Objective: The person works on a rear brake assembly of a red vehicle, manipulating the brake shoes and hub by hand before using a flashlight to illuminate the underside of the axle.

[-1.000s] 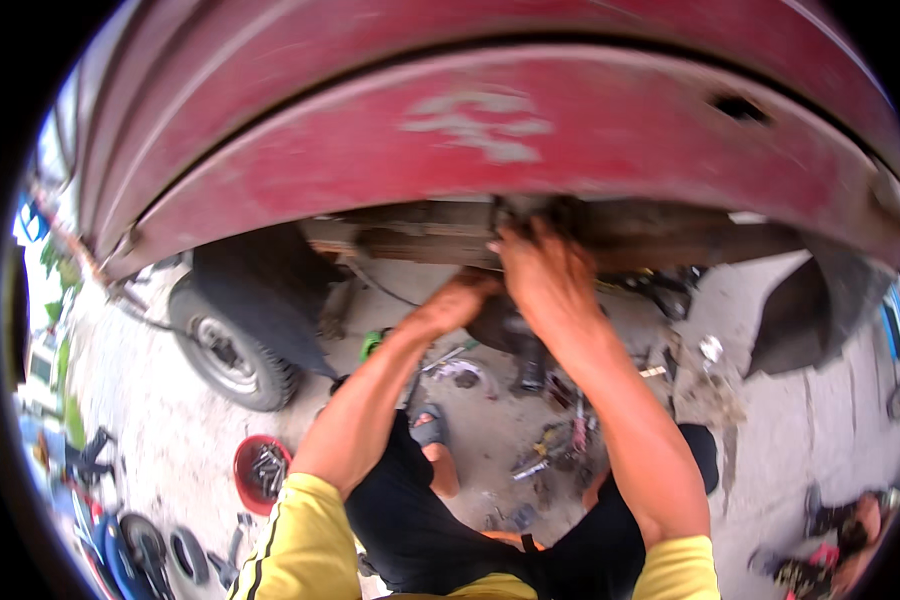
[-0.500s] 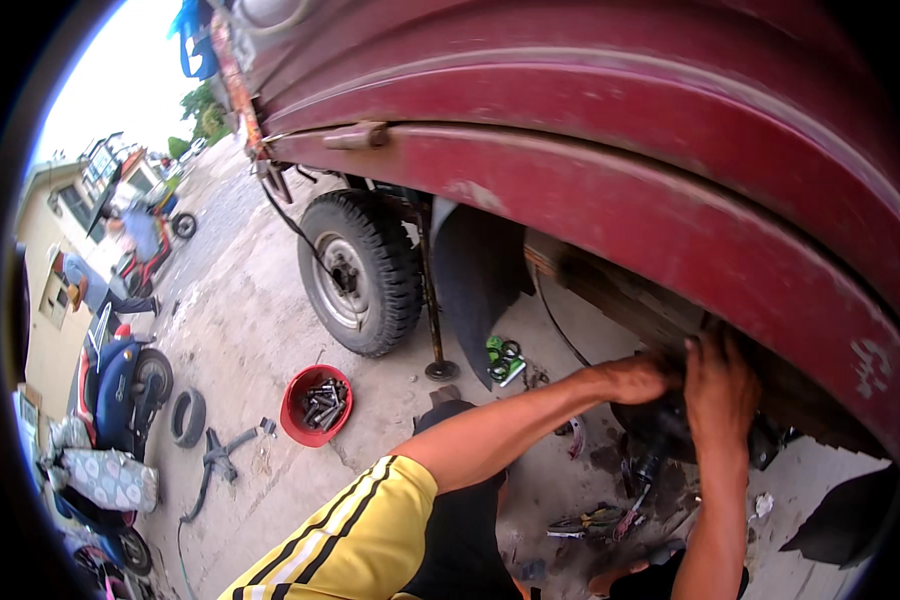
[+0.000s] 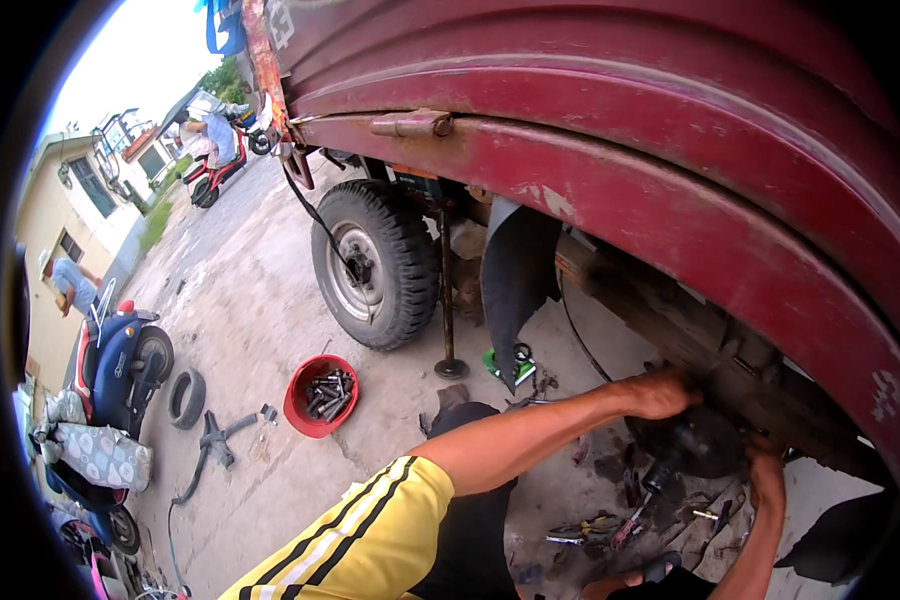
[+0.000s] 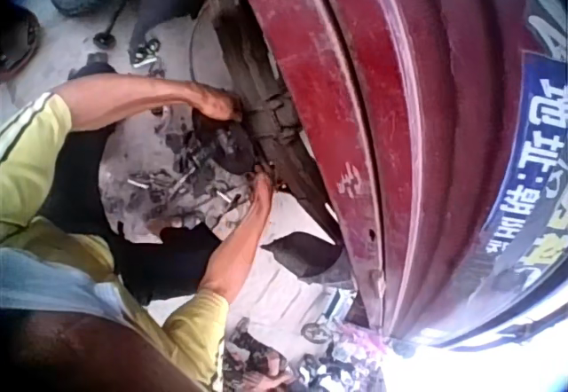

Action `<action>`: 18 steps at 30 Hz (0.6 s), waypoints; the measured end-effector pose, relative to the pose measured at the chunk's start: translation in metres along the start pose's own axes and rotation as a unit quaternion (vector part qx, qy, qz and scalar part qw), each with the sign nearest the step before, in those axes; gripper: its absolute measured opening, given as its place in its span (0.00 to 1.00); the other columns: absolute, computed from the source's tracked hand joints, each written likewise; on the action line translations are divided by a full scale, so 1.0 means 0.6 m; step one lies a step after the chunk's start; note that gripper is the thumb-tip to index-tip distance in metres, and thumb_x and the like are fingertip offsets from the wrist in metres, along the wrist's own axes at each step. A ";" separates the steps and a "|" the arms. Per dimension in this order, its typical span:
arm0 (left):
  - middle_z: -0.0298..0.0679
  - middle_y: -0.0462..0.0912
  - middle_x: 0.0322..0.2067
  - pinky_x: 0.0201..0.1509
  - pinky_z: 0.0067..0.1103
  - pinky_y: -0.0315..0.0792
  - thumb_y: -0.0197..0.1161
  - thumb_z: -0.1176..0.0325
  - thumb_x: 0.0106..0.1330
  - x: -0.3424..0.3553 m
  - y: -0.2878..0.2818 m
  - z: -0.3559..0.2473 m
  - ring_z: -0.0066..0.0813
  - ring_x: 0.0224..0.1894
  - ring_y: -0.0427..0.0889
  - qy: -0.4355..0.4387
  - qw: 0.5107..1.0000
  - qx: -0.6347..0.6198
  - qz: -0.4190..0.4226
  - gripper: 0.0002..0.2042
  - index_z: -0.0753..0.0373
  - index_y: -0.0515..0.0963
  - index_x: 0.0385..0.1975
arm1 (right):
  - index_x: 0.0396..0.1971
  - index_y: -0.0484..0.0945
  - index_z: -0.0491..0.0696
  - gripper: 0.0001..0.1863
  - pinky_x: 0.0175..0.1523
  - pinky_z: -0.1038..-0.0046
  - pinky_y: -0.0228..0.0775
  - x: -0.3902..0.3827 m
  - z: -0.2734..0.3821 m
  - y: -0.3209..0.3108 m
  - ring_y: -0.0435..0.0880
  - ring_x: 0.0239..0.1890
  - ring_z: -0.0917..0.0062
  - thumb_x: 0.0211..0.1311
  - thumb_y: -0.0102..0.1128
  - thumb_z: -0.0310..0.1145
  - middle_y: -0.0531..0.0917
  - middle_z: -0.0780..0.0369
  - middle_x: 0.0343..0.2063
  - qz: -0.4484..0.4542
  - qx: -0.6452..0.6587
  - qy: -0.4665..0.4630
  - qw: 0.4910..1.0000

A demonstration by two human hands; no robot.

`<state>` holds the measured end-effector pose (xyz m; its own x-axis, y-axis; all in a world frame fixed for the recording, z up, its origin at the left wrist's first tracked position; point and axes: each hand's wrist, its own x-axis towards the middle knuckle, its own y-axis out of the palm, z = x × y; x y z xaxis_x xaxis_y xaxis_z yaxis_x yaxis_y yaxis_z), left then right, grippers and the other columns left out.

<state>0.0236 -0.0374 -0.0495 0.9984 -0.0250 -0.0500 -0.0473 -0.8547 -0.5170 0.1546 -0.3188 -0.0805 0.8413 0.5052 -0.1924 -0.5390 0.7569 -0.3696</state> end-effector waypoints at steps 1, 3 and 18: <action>0.60 0.78 0.45 0.55 0.34 0.67 0.48 0.59 0.67 -0.005 -0.001 -0.003 0.52 0.51 0.76 -0.011 1.000 -0.008 0.007 0.20 0.71 0.77 0.42 | 0.53 0.73 0.42 0.20 0.45 0.66 0.71 0.002 -0.012 -0.002 0.80 0.43 0.71 0.61 0.49 0.30 0.80 0.61 0.46 0.050 0.053 0.074 0.995; 0.59 0.77 0.46 0.56 0.34 0.67 0.49 0.58 0.67 -0.006 -0.003 -0.017 0.52 0.51 0.76 -0.009 0.999 -0.014 -0.029 0.20 0.71 0.77 0.44 | 0.56 0.70 0.45 0.23 0.36 0.65 0.74 0.025 -0.043 -0.015 0.81 0.42 0.74 0.59 0.45 0.28 0.80 0.62 0.46 0.107 0.158 0.125 0.974; 0.59 0.79 0.43 0.53 0.35 0.68 0.52 0.58 0.65 -0.025 -0.003 -0.038 0.52 0.48 0.77 -0.003 0.997 -0.030 -0.075 0.19 0.70 0.78 0.42 | 0.44 0.78 0.43 0.11 0.33 0.80 0.63 -0.053 0.095 0.028 0.69 0.25 0.87 0.65 0.57 0.32 0.77 0.70 0.27 -0.080 0.043 -0.089 0.992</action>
<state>0.0095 -0.0472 -0.0284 0.9939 0.1086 0.0195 0.1052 -0.8783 -0.4663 0.1165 -0.2984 -0.0287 0.8998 0.4354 0.0277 -0.4077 0.8619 -0.3015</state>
